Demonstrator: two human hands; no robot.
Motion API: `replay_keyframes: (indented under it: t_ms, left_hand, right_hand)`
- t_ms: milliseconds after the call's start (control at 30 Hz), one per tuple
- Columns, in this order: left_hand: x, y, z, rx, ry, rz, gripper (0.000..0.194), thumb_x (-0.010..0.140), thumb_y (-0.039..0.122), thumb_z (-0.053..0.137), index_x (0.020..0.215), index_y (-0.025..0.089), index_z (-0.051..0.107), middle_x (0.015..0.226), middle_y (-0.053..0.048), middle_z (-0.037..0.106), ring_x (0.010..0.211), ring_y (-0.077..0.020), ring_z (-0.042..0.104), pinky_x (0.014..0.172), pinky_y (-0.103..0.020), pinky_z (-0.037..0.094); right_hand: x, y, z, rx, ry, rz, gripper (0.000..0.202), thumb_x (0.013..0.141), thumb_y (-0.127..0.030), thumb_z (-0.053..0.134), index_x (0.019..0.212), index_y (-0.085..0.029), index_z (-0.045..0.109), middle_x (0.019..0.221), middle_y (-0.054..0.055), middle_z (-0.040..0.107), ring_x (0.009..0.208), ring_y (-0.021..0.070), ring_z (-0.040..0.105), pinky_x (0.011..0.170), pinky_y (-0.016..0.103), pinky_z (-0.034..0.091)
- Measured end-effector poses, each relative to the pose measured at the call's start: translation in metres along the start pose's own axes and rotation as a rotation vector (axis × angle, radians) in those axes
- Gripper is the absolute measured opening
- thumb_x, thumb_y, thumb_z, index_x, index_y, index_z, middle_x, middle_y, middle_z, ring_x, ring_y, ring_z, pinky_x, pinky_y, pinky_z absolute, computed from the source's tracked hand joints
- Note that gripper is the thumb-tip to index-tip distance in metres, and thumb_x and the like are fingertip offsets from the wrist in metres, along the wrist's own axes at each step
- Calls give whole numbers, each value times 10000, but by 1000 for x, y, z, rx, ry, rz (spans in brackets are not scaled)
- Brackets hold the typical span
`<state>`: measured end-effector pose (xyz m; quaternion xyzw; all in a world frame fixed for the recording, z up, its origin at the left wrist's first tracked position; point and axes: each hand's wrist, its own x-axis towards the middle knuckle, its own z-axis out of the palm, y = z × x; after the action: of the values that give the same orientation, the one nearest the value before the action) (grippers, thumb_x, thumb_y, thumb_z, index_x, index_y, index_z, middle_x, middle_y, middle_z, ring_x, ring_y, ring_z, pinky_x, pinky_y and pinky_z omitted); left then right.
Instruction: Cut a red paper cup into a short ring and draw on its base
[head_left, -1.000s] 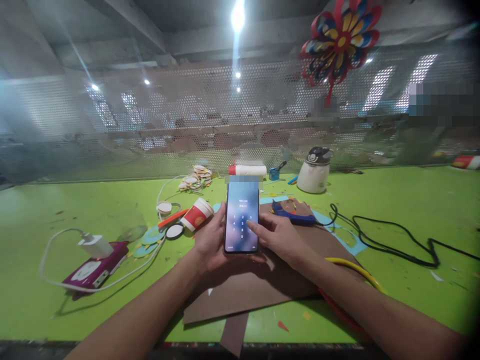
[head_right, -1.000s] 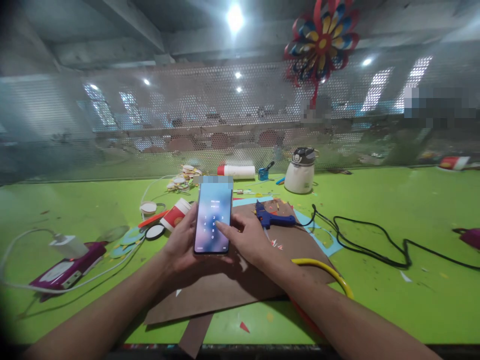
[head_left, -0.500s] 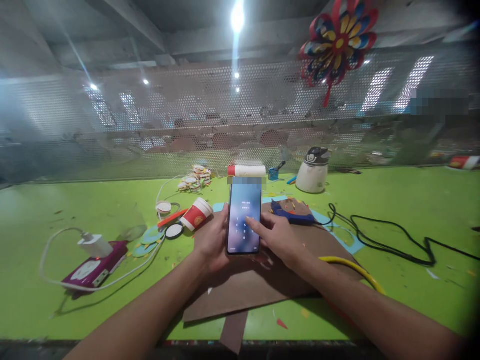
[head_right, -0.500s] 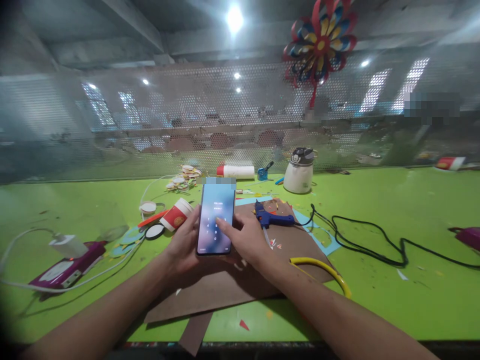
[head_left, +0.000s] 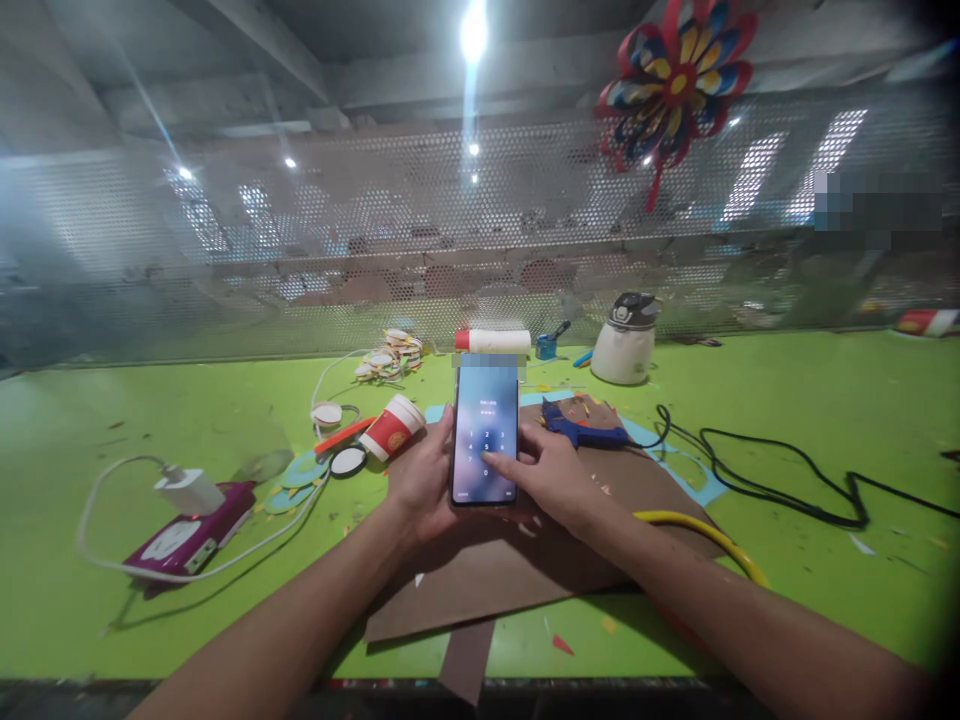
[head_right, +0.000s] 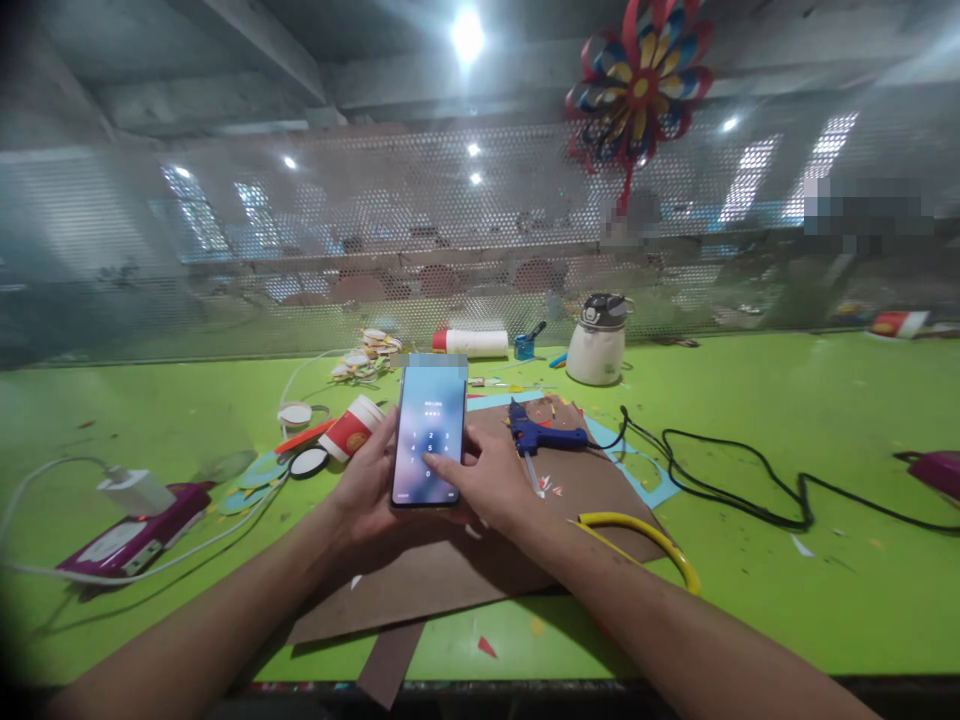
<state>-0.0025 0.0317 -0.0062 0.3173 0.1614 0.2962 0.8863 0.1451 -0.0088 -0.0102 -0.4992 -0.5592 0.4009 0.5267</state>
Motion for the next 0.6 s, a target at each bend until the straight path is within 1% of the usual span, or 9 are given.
replay_keyframes:
  t_ms: [133, 300, 467, 600]
  left_hand:
    - [0, 0, -1, -2, -34, 2, 648, 954, 581, 308, 1228, 75, 607, 1106, -246, 695, 956, -406, 690, 790, -666, 518]
    - [0, 0, -2, 5, 3, 1, 651, 957, 575, 301, 1248, 73, 596, 1095, -246, 697, 921, -402, 698, 768, -674, 518]
    - [0, 0, -4, 4, 16, -5, 637, 951, 569, 336, 1245, 68, 597, 1069, -235, 708, 876, -406, 705, 738, -682, 521]
    - [2, -1, -8, -20, -32, 19, 602, 957, 546, 352, 1284, 92, 575, 1097, -227, 704, 885, -414, 704, 737, -695, 512]
  right_hand:
    - [0, 4, 1, 18, 1, 14, 299, 710, -313, 729, 955, -167, 641, 1001, 94, 763, 902, 266, 725, 799, 405, 585]
    - [0, 3, -1, 1, -16, -13, 324, 711, -328, 736, 977, -166, 648, 1005, 85, 764, 942, 269, 714, 824, 392, 577]
    - [1, 6, -5, -25, -70, -38, 378, 767, -399, 695, 1043, -145, 648, 1036, 98, 753, 922, 265, 708, 795, 385, 567]
    - [4, 14, -9, -61, -91, -52, 395, 824, -474, 645, 1030, -138, 663, 999, 102, 747, 892, 257, 695, 766, 373, 547]
